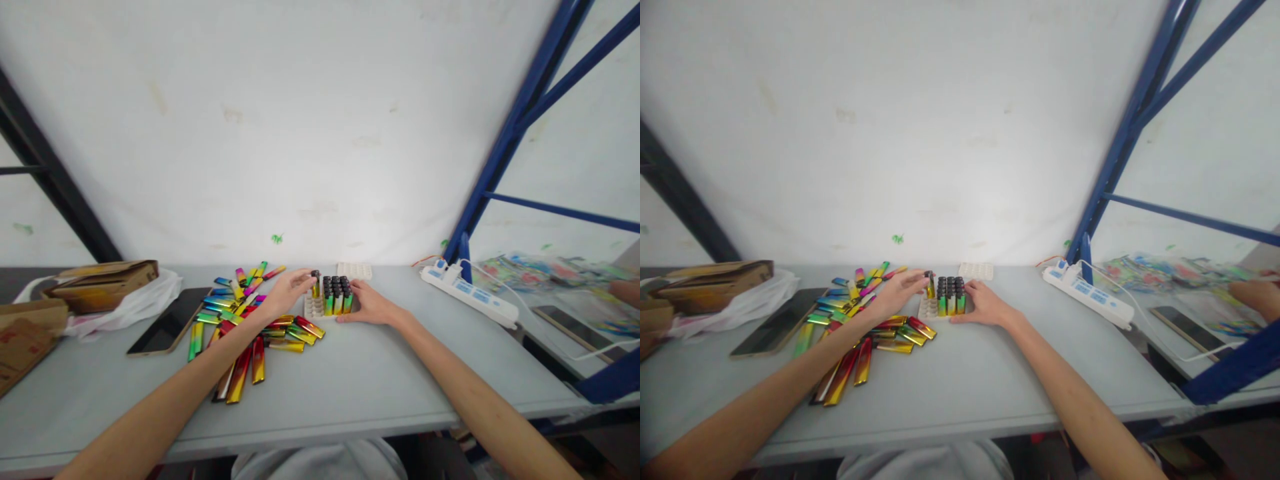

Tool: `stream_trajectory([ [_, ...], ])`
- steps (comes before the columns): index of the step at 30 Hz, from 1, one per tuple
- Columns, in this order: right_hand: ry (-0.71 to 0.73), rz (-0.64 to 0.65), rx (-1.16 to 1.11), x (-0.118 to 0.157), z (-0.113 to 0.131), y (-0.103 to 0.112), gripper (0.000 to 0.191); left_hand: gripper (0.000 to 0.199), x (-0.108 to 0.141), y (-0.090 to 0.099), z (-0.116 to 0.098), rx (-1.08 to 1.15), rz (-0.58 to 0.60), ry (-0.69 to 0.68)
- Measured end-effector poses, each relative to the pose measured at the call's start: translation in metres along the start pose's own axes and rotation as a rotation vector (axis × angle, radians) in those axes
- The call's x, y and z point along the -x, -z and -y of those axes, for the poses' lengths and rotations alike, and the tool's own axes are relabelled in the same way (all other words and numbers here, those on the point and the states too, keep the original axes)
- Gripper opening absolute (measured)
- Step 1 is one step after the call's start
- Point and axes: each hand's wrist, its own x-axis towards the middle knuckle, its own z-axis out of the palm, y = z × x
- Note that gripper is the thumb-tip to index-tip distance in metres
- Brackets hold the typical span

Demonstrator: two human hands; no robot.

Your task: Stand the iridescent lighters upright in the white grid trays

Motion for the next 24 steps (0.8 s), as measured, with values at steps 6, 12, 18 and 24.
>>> stream_trajectory([
  [6, -0.013, -0.001, -0.011, 0.001, 0.002, 0.000, 0.078, 0.041, 0.001, 0.000, 0.007, -0.117, 0.096, -0.046],
  [12, -0.020, 0.005, 0.016, 0.001, 0.002, 0.000, 0.077, 0.037, 0.002, 0.000, 0.002, -0.336, 0.095, -0.050],
  [18, -0.013, 0.011, 0.037, 0.001, 0.000, 0.000, 0.079, 0.046, 0.001, 0.011, -0.004, -0.597, 0.174, -0.089],
  [24, -0.013, 0.020, 0.040, 0.000, -0.001, 0.000, 0.077, 0.038, -0.004, 0.070, -0.004, -1.016, 0.208, -0.030],
])
